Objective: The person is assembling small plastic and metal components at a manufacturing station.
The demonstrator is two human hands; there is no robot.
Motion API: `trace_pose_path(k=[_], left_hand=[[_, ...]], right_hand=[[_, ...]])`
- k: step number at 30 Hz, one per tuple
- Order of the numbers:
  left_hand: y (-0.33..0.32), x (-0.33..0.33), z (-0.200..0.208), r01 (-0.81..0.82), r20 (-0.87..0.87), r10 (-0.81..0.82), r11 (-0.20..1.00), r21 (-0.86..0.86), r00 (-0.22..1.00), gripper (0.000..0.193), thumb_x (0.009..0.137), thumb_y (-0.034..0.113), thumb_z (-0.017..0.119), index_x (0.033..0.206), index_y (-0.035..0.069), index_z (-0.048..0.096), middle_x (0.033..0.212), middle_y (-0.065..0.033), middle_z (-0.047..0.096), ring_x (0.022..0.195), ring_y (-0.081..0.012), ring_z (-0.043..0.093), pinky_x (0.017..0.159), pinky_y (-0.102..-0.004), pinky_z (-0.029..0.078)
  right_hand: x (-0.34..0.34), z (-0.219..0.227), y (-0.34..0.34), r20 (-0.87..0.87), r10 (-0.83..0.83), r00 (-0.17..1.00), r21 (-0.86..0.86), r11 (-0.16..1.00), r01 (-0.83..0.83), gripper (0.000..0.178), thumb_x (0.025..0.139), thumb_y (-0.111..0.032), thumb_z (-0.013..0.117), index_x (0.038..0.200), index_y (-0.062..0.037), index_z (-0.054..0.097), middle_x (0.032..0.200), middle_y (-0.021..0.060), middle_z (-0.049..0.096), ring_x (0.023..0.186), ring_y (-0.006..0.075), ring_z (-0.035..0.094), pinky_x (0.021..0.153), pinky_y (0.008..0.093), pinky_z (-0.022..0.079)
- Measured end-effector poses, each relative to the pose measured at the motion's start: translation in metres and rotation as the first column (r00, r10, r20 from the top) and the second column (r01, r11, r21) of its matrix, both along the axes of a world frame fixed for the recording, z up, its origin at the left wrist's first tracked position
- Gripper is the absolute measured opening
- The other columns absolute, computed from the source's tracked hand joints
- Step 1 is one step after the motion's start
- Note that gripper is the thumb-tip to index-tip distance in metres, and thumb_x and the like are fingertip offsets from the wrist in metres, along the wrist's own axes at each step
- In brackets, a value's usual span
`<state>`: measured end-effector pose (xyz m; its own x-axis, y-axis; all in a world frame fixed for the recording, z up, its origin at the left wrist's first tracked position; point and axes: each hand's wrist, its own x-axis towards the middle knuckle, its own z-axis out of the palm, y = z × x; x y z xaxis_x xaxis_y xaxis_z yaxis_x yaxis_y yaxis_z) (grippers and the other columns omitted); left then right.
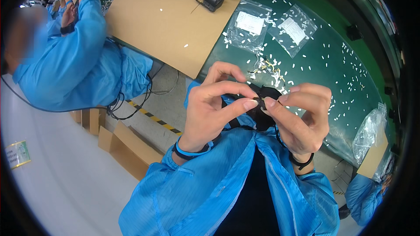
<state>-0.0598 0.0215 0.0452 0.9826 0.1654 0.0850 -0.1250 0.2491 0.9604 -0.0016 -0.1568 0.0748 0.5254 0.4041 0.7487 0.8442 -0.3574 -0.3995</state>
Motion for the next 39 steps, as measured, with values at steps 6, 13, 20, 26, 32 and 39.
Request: trace_pose_path(k=[6, 13, 20, 26, 32, 39], left_hand=[[-0.008, -0.002, 0.005, -0.061, 0.011, 0.06, 0.994, 0.096, 0.998, 0.016, 0.079, -0.007, 0.073, 0.094, -0.003, 0.072, 0.114, -0.01, 0.051, 0.099, -0.0163, 0.055, 0.087, -0.0299, 0.044], [-0.009, -0.005, 0.006, -0.042, 0.055, 0.037, 0.995, 0.088, 0.998, 0.018, 0.08, -0.004, 0.077, 0.096, -0.002, 0.07, 0.091, -0.0083, 0.068, 0.069, -0.0125, 0.063, 0.062, -0.0229, 0.05], [-0.013, -0.004, 0.0, -0.51, 0.528, 0.218, 0.696, 0.506, 0.821, 0.016, 0.076, -0.006, 0.078, 0.091, -0.003, 0.071, 0.087, -0.0158, 0.073, 0.068, -0.0225, 0.072, 0.057, -0.0285, 0.055], [-0.011, -0.004, 0.004, -0.577, 0.614, 0.133, 0.538, 0.614, 0.778, 0.027, 0.069, -0.008, 0.078, 0.095, -0.002, 0.073, 0.091, -0.0182, 0.073, 0.076, -0.027, 0.073, 0.061, -0.0296, 0.057], [-0.01, -0.001, -0.004, -0.571, 0.639, 0.032, 0.486, 0.662, 0.768, 0.029, 0.07, -0.008, 0.074, 0.099, -0.008, 0.07, 0.104, -0.0231, 0.07, 0.088, -0.0336, 0.073, 0.073, -0.0343, 0.061], [-0.014, -0.004, -0.007, -0.468, 0.48, 0.181, 0.66, 0.587, 0.858, 0.026, 0.074, -0.008, 0.078, 0.099, -0.005, 0.071, 0.094, -0.0204, 0.072, 0.083, -0.0299, 0.074, 0.068, -0.0324, 0.059]], right_hand=[[-0.001, -0.004, 0.002, 0.095, -0.023, 0.995, -0.02, 0.999, 0.025, 0.032, 0.056, -0.006, 0.085, 0.087, -0.0133, 0.079, 0.09, -0.0019, 0.061, 0.087, 0.0196, 0.055, 0.067, 0.0279, 0.048], [0.0, -0.008, -0.003, 0.203, -0.005, 0.979, 0.013, 1.0, 0.002, 0.03, 0.06, -0.012, 0.086, 0.088, -0.0189, 0.079, 0.095, -0.005, 0.056, 0.091, 0.0177, 0.051, 0.068, 0.0271, 0.045], [-0.004, 0.007, -0.002, 0.049, -0.05, 0.998, 0.068, 0.997, 0.047, 0.035, 0.06, -0.006, 0.086, 0.092, -0.0163, 0.078, 0.097, -0.002, 0.06, 0.087, 0.0199, 0.053, 0.067, 0.0304, 0.044], [0.001, 0.019, 0.007, -0.281, 0.063, 0.958, 0.055, 0.997, -0.049, 0.025, 0.067, 0.006, 0.079, 0.09, -0.0006, 0.072, 0.079, 0.0076, 0.064, 0.071, 0.0246, 0.056, 0.062, 0.0338, 0.044], [0.0, 0.019, 0.015, -0.406, 0.056, 0.912, 0.052, 0.998, -0.039, 0.021, 0.07, 0.007, 0.077, 0.088, 0.0002, 0.07, 0.079, 0.0099, 0.063, 0.069, 0.0259, 0.058, 0.061, 0.0352, 0.046], [0.008, 0.014, 0.015, -0.266, 0.061, 0.962, -0.027, 0.997, -0.071, 0.024, 0.067, 0.007, 0.076, 0.089, 0.0006, 0.069, 0.079, 0.0089, 0.062, 0.069, 0.0258, 0.058, 0.06, 0.0354, 0.046]])
